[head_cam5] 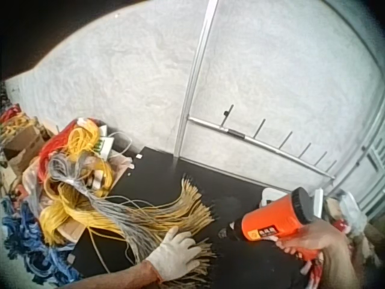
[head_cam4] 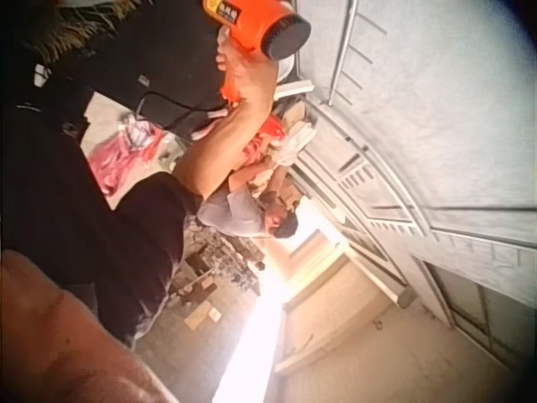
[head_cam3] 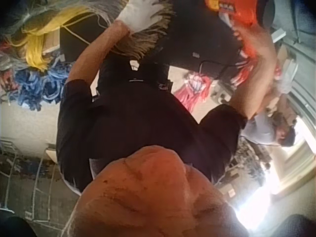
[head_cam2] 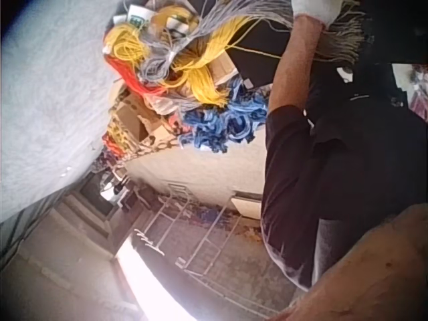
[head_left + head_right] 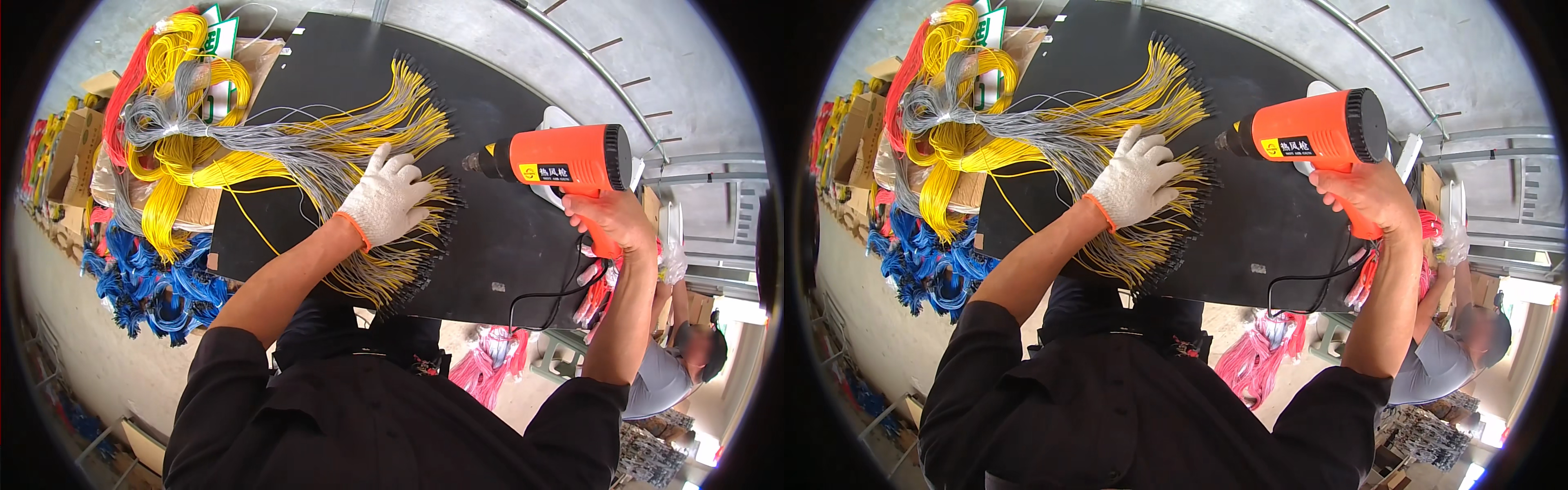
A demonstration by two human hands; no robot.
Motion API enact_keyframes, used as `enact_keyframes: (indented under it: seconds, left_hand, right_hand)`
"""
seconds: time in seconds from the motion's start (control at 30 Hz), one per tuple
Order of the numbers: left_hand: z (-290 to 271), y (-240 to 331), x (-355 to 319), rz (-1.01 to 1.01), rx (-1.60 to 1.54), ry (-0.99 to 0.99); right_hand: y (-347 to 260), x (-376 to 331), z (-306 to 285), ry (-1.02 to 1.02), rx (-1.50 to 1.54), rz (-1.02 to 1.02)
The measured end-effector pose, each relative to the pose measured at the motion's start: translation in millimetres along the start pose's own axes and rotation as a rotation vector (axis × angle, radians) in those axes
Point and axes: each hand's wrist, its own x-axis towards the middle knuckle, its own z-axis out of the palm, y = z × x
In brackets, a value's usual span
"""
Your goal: Using a heat gun to apply heat to tubing or bundles of yellow wires at a manual assembly station.
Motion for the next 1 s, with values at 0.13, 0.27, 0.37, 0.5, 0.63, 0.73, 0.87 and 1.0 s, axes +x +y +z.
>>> enact_keyframes:
  seconds: [0.13,0.27,0.37,0.5,0.63,0.73,0.87,1.0]
  left_hand:
    - [4.4,0.6,3.2,-0.093,0.085,-0.008]
    - [5.4,1.4,3.8,-0.062,0.064,0.039]
    - [7.4,1.3,5.7,-0.062,0.054,0.033]
    - [6.1,-1.7,6.0,-0.078,0.052,0.036]
    - [6.8,-1.1,6.5,-0.119,0.111,0.082]
    - [8.0,0.2,4.1,-0.118,0.095,0.077]
    - [8.9,-0.1,4.2,-0.107,0.063,0.069]
    - [10.1,3.1,-1.5,-0.065,0.039,0.095]
  right_hand:
    - [-3.2,-1.1,6.5,-0.018,0.005,0.029]
    - [1.4,-1.2,8.7,-0.017,-0.005,-0.015]
    - [3.1,-3.9,7.4,-0.02,-0.03,0.009]
    - [5.8,-5.7,10.1,-0.018,-0.012,-0.004]
    - [4.8,-6.8,11.3,-0.02,-0.008,-0.004]
    - [7.4,-8.4,10.5,-0.021,-0.006,-0.002]
    - [6.2,-11.3,11.8,0.008,-0.005,0.004]
    - [4.8,-12.6,11.6,-0.018,-0.013,0.019]
